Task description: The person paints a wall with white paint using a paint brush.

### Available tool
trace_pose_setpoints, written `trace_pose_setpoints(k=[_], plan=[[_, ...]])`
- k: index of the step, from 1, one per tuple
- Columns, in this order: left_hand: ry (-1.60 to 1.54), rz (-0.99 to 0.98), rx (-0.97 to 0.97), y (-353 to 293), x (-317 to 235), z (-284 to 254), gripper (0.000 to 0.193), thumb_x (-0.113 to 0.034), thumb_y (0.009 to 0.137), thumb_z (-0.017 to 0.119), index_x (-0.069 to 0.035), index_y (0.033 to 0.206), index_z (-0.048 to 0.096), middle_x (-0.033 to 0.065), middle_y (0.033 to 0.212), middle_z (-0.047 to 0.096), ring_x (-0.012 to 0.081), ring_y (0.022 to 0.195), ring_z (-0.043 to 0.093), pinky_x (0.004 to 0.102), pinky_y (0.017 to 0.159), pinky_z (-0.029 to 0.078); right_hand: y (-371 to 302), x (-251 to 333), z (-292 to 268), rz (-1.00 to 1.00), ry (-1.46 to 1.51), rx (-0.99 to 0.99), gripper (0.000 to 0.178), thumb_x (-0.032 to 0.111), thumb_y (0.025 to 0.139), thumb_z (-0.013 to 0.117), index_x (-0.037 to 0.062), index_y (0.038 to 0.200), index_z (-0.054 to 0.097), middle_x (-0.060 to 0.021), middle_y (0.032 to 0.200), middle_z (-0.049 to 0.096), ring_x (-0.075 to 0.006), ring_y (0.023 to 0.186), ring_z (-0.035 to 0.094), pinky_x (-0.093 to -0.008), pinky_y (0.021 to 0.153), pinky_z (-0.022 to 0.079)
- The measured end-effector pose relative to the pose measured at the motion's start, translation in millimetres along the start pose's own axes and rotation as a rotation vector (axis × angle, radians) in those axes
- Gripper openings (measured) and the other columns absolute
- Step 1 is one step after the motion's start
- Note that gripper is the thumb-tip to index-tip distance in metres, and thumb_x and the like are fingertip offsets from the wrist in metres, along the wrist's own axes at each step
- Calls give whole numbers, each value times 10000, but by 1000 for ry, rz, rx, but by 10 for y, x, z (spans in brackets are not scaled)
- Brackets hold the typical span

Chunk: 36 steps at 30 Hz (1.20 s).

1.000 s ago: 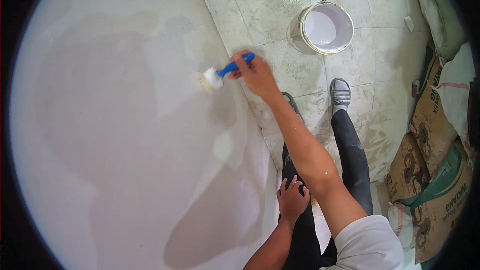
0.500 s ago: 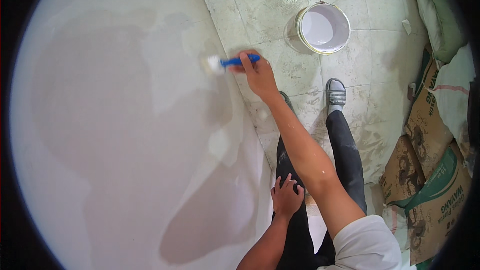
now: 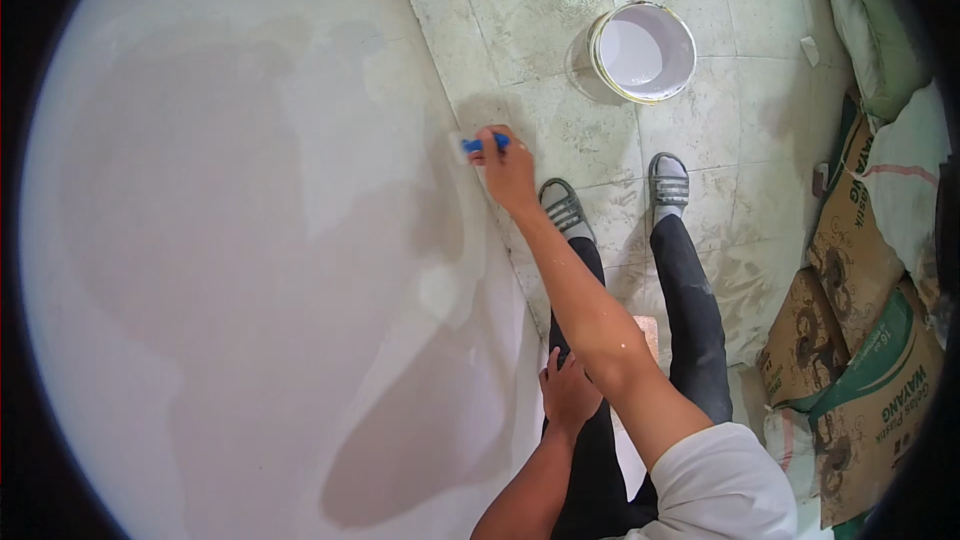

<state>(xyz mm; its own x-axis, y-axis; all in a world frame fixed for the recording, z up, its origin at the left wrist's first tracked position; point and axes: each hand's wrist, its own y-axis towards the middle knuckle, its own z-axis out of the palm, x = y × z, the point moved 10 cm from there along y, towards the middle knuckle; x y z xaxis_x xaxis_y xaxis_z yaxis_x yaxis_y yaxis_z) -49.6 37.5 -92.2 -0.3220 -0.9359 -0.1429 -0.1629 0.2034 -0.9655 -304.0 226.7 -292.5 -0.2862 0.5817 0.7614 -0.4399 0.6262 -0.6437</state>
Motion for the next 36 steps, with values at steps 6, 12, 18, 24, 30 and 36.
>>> trace_pose_setpoints(k=[6, 12, 18, 24, 30, 36], plan=[[-74, 6, -119, -72, 344, 166, 523, -381, 877, 715, -213, 1367, 639, 14, 1450, 579, 332, 1456, 378, 562, 1107, 376, 148, 1088, 829, -82, 276, 120, 334, 274, 1082, 537, -39, 1027, 637, -128, 772, 711, -204, 686, 748, -322, 637, 589], [-218, -41, -67, -37, 339, 281, 526, -367, 878, 719, -185, 1365, 644, 23, 1436, 596, 338, 1467, 371, 532, 1126, 364, 873, -64, 785, 215, 770, -184, 323, 204, 1060, 526, -108, 1013, 595, -182, 813, 686, -281, 657, 732, -359, 693, 632], [-79, 16, -105, 44, 147, 211, 421, -343, 894, 672, -153, 1267, 714, 27, 1476, 601, 348, 1459, 412, 516, 1137, 360, 616, -679, 84, -294, -837, -165, 211, 165, 1034, 578, -39, 1041, 630, -229, 852, 725, -330, 662, 739, -406, 641, 590], [-90, -138, -134, 0, 266, -102, 333, -341, 918, 627, -155, 1159, 762, 21, 1530, 571, 360, 1471, 413, 500, 1177, 353, -602, -226, 283, 94, 4, 285, 248, 219, 1092, 541, -24, 1059, 583, -184, 858, 724, -246, 691, 743, -351, 624, 592], [-8, -135, -88, 45, 105, -100, 334, -338, 921, 618, -170, 1168, 767, 8, 1533, 567, 328, 1477, 405, 475, 1193, 334, -566, 1048, -1757, -279, 350, -334, 306, 229, 1126, 469, -37, 1042, 594, -180, 957, 724, -184, 718, 693, -332, 686, 582], [59, -128, -56, 46, 57, -61, 428, -380, 935, 553, -144, 1238, 742, 6, 1544, 552, 299, 1493, 362, 471, 1200, 293, 198, 1273, -2583, -381, -79, -487, 282, 211, 1112, 509, -40, 1134, 636, -144, 1022, 733, -176, 814, 709, -319, 747, 570]])
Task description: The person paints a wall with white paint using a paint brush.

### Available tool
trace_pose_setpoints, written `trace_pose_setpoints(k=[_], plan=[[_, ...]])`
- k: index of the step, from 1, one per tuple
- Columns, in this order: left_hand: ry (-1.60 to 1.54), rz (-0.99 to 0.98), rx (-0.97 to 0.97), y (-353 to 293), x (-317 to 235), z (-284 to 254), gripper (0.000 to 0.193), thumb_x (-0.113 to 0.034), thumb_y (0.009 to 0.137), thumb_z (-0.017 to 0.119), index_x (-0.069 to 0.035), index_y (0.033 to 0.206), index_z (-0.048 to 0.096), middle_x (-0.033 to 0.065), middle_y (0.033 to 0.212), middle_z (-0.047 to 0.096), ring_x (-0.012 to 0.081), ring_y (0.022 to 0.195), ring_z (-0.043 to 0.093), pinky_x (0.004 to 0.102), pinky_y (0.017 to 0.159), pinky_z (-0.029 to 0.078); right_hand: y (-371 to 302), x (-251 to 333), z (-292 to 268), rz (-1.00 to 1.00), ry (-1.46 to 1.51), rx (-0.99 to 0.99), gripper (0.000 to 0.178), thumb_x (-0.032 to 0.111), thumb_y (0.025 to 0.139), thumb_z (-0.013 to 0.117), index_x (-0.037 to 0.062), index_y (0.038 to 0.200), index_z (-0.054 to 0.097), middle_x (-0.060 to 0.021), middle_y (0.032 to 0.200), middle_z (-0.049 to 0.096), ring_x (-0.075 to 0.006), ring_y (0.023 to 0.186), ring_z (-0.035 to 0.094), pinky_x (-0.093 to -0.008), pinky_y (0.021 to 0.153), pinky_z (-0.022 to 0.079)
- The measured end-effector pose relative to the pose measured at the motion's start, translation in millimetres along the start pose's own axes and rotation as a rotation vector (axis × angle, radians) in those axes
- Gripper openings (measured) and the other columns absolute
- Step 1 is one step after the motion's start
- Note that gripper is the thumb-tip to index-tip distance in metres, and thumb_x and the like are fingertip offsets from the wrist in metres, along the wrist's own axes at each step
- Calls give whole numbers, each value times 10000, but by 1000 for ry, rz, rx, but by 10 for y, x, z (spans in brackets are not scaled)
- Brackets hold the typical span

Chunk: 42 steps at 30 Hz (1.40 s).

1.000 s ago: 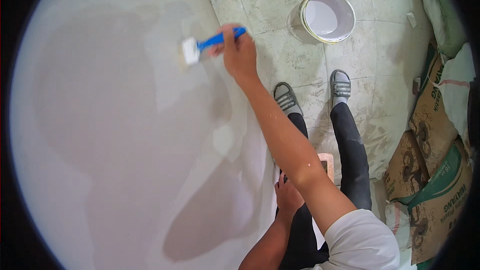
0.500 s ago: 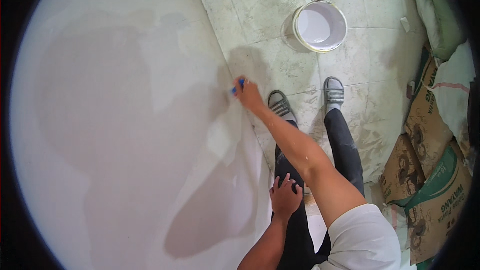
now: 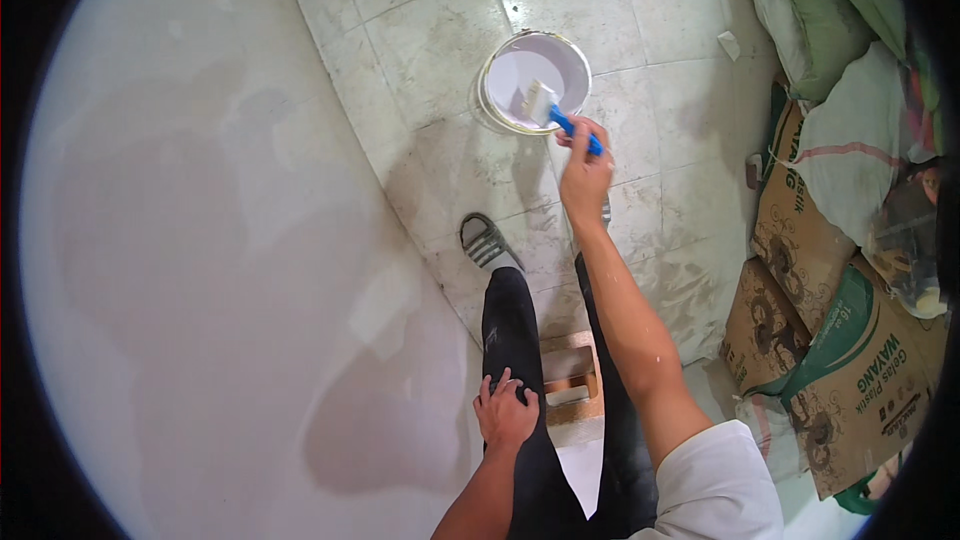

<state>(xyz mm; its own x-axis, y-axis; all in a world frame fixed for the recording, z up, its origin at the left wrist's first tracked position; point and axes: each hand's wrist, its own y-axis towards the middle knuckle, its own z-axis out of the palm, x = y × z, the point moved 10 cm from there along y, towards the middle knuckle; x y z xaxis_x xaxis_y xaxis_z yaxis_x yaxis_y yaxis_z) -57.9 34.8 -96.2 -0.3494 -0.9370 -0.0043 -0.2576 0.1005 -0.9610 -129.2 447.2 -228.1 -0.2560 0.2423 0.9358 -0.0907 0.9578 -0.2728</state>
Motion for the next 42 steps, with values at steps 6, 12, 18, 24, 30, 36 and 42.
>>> trace_pose_setpoints(k=[6, 12, 18, 24, 30, 36, 42], plan=[[9, -2, 12, 7, -20, 33, 425, -373, 936, 557, -144, 1245, 738, 4, 1559, 535, 296, 1495, 354, 467, 1202, 292, 417, -555, 629, -49, -190, 166, 239, 189, 1061, 590, -22, 1099, 695, -158, 897, 737, -225, 796, 726, -348, 742, 557], [3, -15, 22, 5, -67, 32, 424, -376, 943, 555, -139, 1245, 736, 6, 1565, 528, 295, 1500, 345, 459, 1204, 289, 511, -795, 854, 22, -231, 107, 249, 198, 1059, 582, -22, 1111, 686, -175, 856, 734, -275, 785, 731, -383, 739, 554], [-10, -24, 33, -16, -131, -20, 435, -380, 945, 547, -144, 1261, 730, 8, 1576, 516, 299, 1506, 333, 467, 1213, 277, 485, -874, 848, 38, -251, 118, 271, 223, 1063, 580, -21, 1133, 678, -179, 870, 742, -283, 801, 739, -385, 744, 557], [-19, -39, 23, 8, -120, 20, 452, -395, 947, 541, -152, 1280, 725, -10, 1582, 509, 295, 1514, 324, 476, 1218, 268, 528, -896, 844, 32, -258, 189, 300, 254, 1072, 577, -18, 1153, 675, -179, 882, 751, -265, 831, 751, -372, 756, 559], [-31, -57, 62, 1, -46, 98, 457, -405, 937, 549, -157, 1277, 730, -17, 1590, 499, 286, 1520, 319, 479, 1223, 266, 374, -662, 635, 78, -51, 94, 286, 228, 1097, 549, -22, 1172, 663, -143, 942, 753, -193, 926, 760, -315, 794, 568], [-32, -67, 53, -45, -39, 63, 456, -397, 933, 541, -160, 1271, 734, -17, 1583, 509, 292, 1516, 331, 474, 1219, 275, 198, -612, 267, 90, 32, 169, 276, 199, 1106, 525, -35, 1210, 627, -132, 1051, 730, -193, 964, 754, -306, 826, 590], [-8, -32, -25, -30, -59, 35, 378, -372, 911, 599, -180, 1196, 754, 4, 1538, 562, 314, 1493, 375, 483, 1204, 314, 203, -671, -19, 124, 82, 115, 305, 214, 1113, 501, -52, 1221, 603, -159, 1076, 715, -212, 960, 753, -313, 839, 620]])
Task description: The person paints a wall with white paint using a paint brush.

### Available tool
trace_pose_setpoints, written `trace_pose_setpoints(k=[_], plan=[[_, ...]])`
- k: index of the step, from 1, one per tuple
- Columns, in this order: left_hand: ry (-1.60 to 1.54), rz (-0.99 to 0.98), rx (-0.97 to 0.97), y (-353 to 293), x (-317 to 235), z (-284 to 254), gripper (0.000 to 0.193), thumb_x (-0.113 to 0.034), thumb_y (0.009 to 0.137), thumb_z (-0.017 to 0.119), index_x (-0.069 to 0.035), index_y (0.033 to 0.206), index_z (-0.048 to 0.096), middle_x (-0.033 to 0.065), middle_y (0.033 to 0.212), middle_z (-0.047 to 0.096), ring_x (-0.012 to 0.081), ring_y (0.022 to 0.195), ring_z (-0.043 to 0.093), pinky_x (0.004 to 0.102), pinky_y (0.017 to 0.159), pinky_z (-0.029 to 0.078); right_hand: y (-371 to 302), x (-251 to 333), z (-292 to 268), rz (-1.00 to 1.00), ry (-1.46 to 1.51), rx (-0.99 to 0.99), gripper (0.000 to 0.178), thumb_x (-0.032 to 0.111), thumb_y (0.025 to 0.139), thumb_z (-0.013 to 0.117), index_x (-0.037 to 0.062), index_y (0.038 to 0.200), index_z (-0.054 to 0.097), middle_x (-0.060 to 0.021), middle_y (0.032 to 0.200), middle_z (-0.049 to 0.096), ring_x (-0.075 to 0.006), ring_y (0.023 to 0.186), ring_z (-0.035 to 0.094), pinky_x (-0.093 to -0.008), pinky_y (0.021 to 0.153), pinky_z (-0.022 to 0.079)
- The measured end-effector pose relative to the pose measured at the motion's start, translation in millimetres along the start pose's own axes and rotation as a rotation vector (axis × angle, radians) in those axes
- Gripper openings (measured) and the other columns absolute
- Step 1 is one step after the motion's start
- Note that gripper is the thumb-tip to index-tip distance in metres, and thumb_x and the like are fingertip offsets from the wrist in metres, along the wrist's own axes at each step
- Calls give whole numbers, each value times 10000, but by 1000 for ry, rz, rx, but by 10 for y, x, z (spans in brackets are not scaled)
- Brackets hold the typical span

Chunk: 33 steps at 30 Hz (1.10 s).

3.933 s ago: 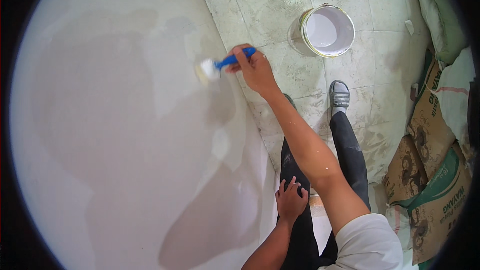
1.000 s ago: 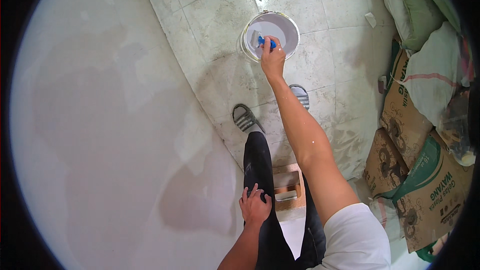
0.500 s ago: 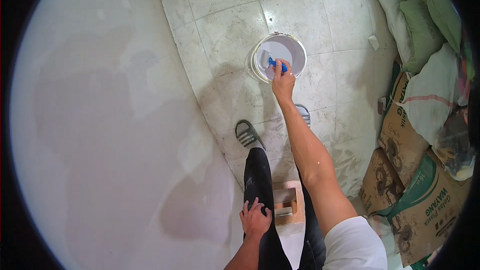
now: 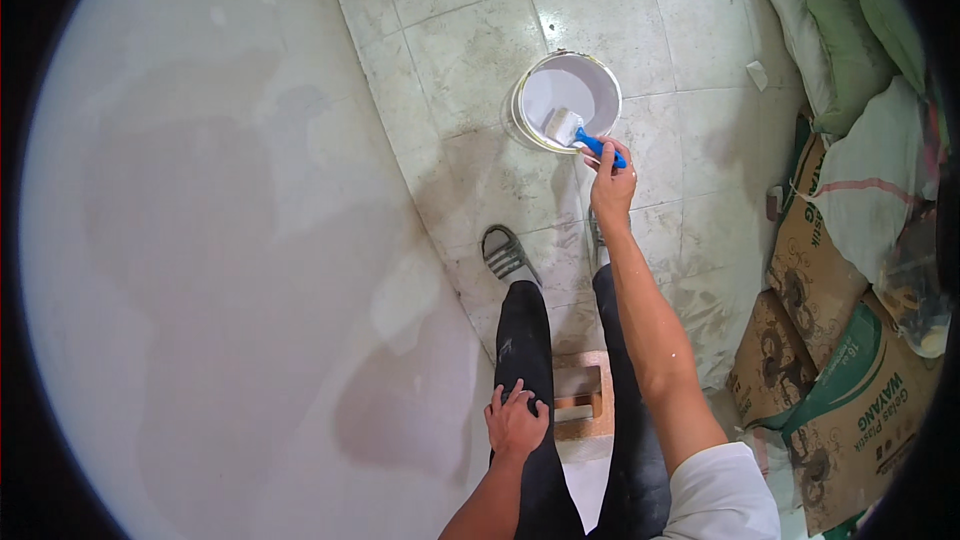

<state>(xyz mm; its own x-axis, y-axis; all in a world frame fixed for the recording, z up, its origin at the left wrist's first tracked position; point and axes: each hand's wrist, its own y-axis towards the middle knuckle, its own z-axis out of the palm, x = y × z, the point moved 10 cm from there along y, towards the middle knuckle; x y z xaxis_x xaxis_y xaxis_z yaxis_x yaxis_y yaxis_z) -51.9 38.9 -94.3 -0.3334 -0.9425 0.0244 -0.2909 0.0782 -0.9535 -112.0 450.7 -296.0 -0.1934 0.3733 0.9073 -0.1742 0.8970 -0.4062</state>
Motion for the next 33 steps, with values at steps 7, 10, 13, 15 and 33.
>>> trace_pose_setpoints(k=[7, 10, 13, 15, 33], plan=[[10, 9, 5, -44, 22, 60, 391, -378, 923, 583, -165, 1204, 752, 2, 1552, 547, 314, 1488, 384, 480, 1205, 318, -47, -474, -437, 239, 323, -208, 392, 273, 1126, 469, -91, 1247, 547, -216, 1107, 708, -261, 968, 755, -327, 853, 629], [-10, 28, -9, -38, 5, 11, 392, -376, 928, 578, -162, 1208, 749, 3, 1553, 545, 309, 1490, 384, 480, 1208, 317, -132, -481, -493, 288, 354, -224, 406, 293, 1126, 470, -87, 1254, 534, -210, 1092, 709, -265, 961, 752, -326, 867, 625], [-6, 13, -5, -38, 23, -48, 405, -376, 932, 568, -154, 1217, 748, 11, 1550, 548, 309, 1491, 381, 483, 1204, 317, -237, -289, -435, 235, 302, -215, 399, 292, 1129, 463, -74, 1264, 545, -199, 1127, 695, -257, 983, 746, -324, 885, 617], [-11, 6, 4, -44, 43, -65, 420, -378, 934, 560, -150, 1231, 748, 14, 1549, 549, 312, 1492, 375, 487, 1202, 313, -319, -276, -341, 240, 244, -165, 399, 289, 1129, 464, -75, 1273, 545, -199, 1134, 693, -257, 987, 746, -322, 884, 616], [-178, 4, -32, -99, -3, -7, 401, -385, 962, 584, -109, 1207, 740, 52, 1552, 538, 346, 1482, 380, 525, 1186, 339, -1789, 454, 482, 437, 16, 656, 385, 39, 1041, 560, 6, 1424, 541, -97, 1187, 679, -127, 913, 652, -258, 789, 537]])
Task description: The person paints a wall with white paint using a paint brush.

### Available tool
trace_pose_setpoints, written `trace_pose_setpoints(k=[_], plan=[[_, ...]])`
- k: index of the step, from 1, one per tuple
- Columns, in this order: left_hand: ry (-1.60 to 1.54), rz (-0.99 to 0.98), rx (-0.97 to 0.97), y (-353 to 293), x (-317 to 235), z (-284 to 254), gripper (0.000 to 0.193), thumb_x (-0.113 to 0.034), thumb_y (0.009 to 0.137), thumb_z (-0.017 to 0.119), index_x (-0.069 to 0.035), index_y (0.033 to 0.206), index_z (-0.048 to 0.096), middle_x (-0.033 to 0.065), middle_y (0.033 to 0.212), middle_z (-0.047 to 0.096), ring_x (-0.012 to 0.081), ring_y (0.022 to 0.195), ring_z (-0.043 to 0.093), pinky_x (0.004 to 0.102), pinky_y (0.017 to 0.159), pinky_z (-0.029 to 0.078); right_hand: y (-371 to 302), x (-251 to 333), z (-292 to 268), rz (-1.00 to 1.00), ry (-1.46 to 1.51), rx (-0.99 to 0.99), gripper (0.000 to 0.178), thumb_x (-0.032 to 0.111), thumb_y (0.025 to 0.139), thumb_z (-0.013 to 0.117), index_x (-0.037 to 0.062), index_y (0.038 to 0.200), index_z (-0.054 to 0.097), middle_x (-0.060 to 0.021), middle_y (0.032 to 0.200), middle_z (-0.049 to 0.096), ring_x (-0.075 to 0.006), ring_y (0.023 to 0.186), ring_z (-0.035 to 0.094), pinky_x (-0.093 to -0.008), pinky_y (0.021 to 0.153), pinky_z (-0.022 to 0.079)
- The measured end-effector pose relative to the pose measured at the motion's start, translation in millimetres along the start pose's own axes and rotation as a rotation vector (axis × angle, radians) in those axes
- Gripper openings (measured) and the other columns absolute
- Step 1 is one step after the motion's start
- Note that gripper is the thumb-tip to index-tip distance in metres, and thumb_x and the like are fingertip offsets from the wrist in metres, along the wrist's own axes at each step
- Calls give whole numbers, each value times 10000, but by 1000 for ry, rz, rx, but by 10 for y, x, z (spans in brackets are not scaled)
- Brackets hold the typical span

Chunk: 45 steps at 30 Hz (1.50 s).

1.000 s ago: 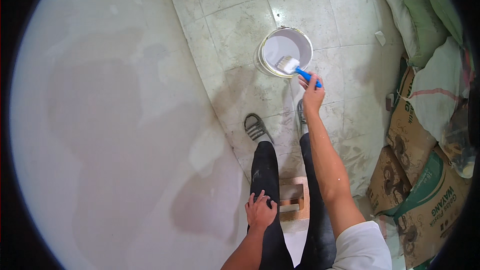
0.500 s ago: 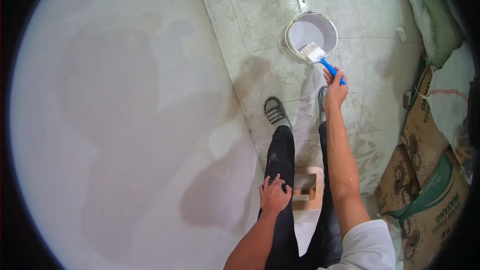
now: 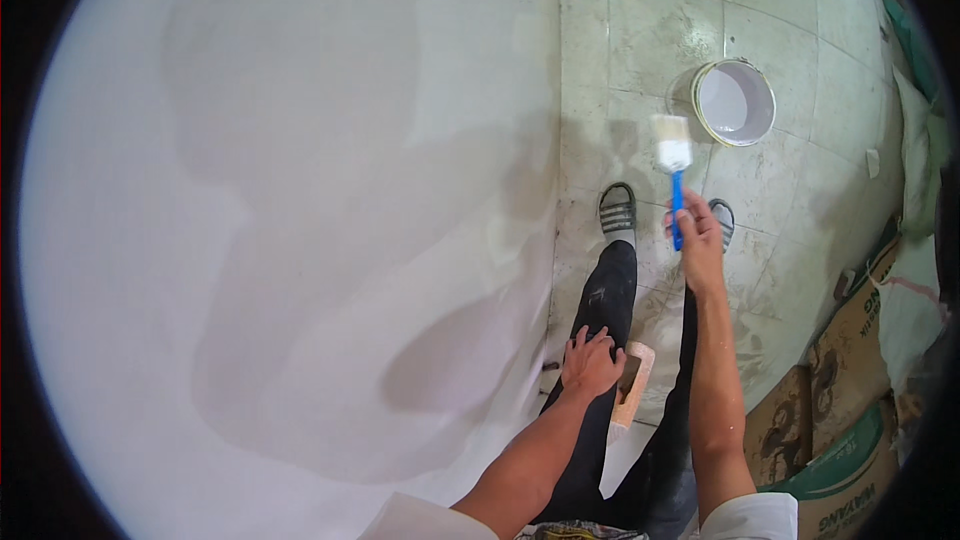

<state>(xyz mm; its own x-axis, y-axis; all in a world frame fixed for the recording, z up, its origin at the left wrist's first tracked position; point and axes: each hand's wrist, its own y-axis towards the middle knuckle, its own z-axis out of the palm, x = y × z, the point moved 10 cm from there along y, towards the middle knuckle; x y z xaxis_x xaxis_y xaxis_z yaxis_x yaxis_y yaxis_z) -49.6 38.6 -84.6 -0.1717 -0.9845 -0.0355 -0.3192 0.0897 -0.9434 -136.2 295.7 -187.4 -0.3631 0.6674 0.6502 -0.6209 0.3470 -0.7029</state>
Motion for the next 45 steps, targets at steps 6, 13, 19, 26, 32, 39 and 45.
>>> trace_pose_setpoints(k=[6, 13, 19, 26, 32, 39, 45], plan=[[-209, 87, -264, -165, -23, 221, 335, -357, 961, 618, -74, 1112, 713, 109, 1479, 588, 356, 1408, 467, 532, 1130, 399, -749, 324, 1437, -65, -272, 408, 382, 73, 1023, 507, 98, 1404, 522, -37, 971, 694, -85, 748, 580, -262, 649, 476], [-568, 275, -677, -1060, -210, -86, 308, -234, 933, 712, -31, 1150, 630, 193, 1290, 644, 398, 1226, 604, 480, 1033, 493, -1489, 816, 2137, -266, -646, 507, 366, 123, 994, 569, 76, 1356, 595, -109, 923, 733, -227, 764, 682, -352, 713, 518], [-803, 285, -554, -1564, -220, 99, 349, -251, 970, 691, 7, 1191, 609, 223, 1276, 642, 420, 1216, 606, 479, 1045, 488, -1819, 902, 2377, -277, -722, 492, 333, 137, 962, 614, 98, 1289, 661, -203, 904, 706, -351, 780, 684, -409, 729, 527], [-789, 241, -303, -1691, 68, 566, 379, -304, 997, 662, 14, 1199, 620, 223, 1282, 649, 408, 1246, 595, 467, 1074, 467, -1703, 336, 2085, -235, -783, 247, 288, 142, 936, 638, 80, 1213, 688, -250, 907, 711, -423, 848, 703, -467, 755, 549], [-783, 101, -210, -1413, 437, 1133, 558, -378, 981, 687, 3, 1354, 522, 284, 1371, 567, 451, 1298, 538, 487, 1097, 441, -1473, -186, 1769, -191, -821, 108, 279, 166, 946, 626, 91, 1205, 698, -237, 894, 718, -432, 813, 699, -490, 732, 549], [-521, 129, -97, -783, 142, 1864, 734, -426, 900, 750, -48, 1459, 462, 206, 1529, 455, 396, 1414, 441, 487, 1163, 381, -1250, -384, 1750, -181, -738, 146, 255, 188, 957, 628, 120, 1184, 724, -230, 881, 719, -423, 800, 696, -487, 716, 546], [-295, 115, -103, -688, -17, 1714, 682, -433, 879, 740, -96, 1439, 549, 50, 1576, 452, 324, 1449, 417, 502, 1187, 361, -846, -819, 1556, -161, -795, 152, 266, 233, 965, 633, 113, 1184, 725, -220, 893, 725, -417, 843, 702, -490, 749, 551]])
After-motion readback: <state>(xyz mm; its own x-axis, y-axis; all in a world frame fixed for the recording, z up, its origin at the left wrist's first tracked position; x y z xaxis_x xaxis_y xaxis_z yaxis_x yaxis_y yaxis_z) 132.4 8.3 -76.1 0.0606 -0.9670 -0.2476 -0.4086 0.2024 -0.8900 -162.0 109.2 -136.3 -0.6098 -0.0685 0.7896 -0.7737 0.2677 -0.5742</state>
